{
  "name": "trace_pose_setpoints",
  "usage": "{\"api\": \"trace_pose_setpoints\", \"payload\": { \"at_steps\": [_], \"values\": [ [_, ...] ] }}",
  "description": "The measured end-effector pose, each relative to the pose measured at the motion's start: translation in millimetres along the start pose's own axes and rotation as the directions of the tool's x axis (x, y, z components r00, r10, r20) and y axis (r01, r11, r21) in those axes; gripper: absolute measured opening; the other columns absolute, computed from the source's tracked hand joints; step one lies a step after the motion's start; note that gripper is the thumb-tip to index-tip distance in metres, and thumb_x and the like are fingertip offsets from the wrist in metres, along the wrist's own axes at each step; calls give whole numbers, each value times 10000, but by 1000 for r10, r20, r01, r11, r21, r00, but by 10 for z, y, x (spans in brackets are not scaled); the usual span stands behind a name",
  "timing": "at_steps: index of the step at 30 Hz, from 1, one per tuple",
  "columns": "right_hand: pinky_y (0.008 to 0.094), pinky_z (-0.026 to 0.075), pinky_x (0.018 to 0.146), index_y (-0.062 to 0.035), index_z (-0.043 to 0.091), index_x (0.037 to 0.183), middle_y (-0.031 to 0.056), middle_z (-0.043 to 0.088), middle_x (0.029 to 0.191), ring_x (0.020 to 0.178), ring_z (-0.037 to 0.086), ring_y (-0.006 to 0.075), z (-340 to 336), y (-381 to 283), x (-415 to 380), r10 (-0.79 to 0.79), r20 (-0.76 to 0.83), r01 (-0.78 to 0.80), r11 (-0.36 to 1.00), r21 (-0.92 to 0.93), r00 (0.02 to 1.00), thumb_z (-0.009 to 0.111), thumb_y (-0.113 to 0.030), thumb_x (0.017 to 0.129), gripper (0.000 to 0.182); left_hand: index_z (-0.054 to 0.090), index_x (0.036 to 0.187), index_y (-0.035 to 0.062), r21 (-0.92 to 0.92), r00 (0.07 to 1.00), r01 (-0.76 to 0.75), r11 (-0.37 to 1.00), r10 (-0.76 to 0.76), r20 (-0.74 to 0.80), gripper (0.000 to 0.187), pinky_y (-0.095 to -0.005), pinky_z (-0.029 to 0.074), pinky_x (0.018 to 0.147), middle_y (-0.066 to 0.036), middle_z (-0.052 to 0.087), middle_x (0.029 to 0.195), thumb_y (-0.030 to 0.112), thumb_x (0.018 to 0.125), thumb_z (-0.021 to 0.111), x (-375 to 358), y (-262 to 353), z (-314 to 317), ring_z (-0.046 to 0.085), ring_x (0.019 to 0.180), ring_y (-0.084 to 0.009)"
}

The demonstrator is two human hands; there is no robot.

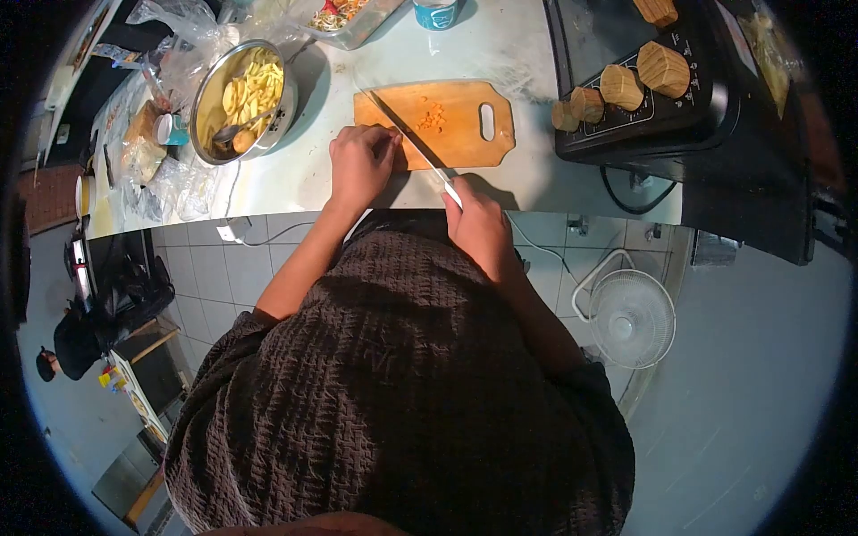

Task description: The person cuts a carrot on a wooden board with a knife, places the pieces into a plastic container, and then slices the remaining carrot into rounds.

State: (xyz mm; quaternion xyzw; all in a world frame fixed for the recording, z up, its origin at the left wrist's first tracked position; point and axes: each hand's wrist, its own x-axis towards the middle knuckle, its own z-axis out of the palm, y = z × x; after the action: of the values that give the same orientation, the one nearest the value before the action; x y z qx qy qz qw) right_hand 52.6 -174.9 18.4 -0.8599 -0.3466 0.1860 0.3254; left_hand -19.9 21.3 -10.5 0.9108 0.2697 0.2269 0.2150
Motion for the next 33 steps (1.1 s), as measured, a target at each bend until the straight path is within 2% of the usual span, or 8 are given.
{"api": "trace_pose_setpoints", "payload": {
  "at_steps": [6,14,21,33],
  "values": [
    [531,497,682,-55,592,1098,220,655,835,805,633,450,-45,25,-29,1,-56,-4,999,-38,998,593,-211,946,218,746,855,82,-30,999,35,999,-35,24,103,-430,412,806,-87,696,872,177,833,714,-6,-1,9,603,895,-293],
    [515,503,652,-60,605,1096,216,652,817,776,638,439,-79,2,-65,-45,-114,49,998,31,992,623,-179,925,209,745,875,79,-64,1000,25,998,-24,15,118,-421,407,831,-83,694,877,180,822,713,-19,20,-55,596,905,-288],
    [507,504,642,-62,605,1077,212,647,795,764,640,429,-41,11,-77,-86,-114,93,994,54,990,630,-179,918,199,738,878,70,-65,1000,28,998,-27,14,119,-414,408,839,-87,696,892,165,812,713,-47,-5,-72,596,913,-291],
    [505,499,651,-55,597,1062,224,645,799,777,636,436,-69,-45,-89,-58,-77,62,997,53,995,629,-165,916,185,743,897,61,-57,998,16,998,-12,61,105,-409,406,843,-100,703,913,131,828,704,-24,-18,-66,600,929,-293]
  ]
}}
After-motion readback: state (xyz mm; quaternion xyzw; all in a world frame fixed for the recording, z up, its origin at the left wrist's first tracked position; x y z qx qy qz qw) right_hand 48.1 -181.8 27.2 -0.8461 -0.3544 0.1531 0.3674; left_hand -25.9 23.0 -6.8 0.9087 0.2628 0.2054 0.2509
